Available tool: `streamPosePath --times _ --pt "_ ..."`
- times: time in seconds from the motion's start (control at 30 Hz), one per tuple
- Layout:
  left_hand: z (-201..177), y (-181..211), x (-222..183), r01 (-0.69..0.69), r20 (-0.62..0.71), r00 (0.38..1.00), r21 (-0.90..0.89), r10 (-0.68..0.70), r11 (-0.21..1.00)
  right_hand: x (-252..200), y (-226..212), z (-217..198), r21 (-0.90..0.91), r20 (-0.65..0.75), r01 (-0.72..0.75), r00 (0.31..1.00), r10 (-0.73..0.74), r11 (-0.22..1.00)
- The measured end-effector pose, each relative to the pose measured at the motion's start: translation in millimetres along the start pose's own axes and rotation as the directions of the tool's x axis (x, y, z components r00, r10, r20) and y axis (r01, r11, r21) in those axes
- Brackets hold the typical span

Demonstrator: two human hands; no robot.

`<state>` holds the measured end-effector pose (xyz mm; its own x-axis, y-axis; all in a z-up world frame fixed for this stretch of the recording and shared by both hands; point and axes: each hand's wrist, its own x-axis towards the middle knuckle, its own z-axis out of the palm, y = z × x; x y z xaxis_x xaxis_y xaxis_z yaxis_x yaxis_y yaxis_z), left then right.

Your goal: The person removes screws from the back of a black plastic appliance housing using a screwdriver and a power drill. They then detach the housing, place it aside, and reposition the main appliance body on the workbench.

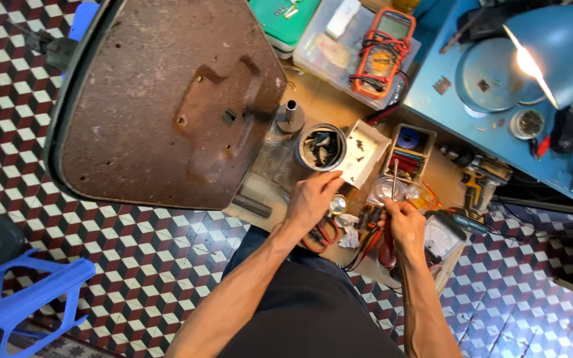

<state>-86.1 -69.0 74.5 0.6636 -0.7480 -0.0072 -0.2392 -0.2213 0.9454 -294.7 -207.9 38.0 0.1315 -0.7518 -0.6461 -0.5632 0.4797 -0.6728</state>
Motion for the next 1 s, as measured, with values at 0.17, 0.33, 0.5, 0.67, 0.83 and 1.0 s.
streamPosePath --times 0.17,0.33,0.5,0.67,0.83,1.0 --pt "-77.0 1.4 -45.0 0.509 0.013 0.860 0.018 -0.510 0.860 45.6 8.5 0.0 0.041 0.019 0.012 1.000 -0.013 0.999" --pt "-143.0 32.5 -78.4 0.511 -0.246 0.828 -0.042 -0.504 0.859 85.1 37.2 28.0 0.095 0.122 0.105 0.986 -0.116 0.990" --pt "-176.1 71.2 -98.9 0.317 -0.459 0.828 -0.089 -0.321 0.944 98.0 46.9 41.3 -0.645 0.021 0.283 0.935 -0.354 0.710" --pt "-224.9 102.8 -109.7 0.116 -0.704 0.709 0.053 -0.045 0.992 36.2 -12.7 44.2 -0.600 0.049 0.512 0.791 -0.610 0.615" --pt "-294.6 100.2 -94.5 0.115 -0.797 0.591 0.233 0.122 0.966 -90.6 -109.2 102.7 -0.149 0.166 0.584 0.810 -0.562 0.798" --pt "-339.1 80.0 -71.9 0.155 -0.656 0.754 0.214 0.024 0.965 -201.5 -174.0 215.8 0.177 0.483 0.558 0.668 -0.566 0.810"
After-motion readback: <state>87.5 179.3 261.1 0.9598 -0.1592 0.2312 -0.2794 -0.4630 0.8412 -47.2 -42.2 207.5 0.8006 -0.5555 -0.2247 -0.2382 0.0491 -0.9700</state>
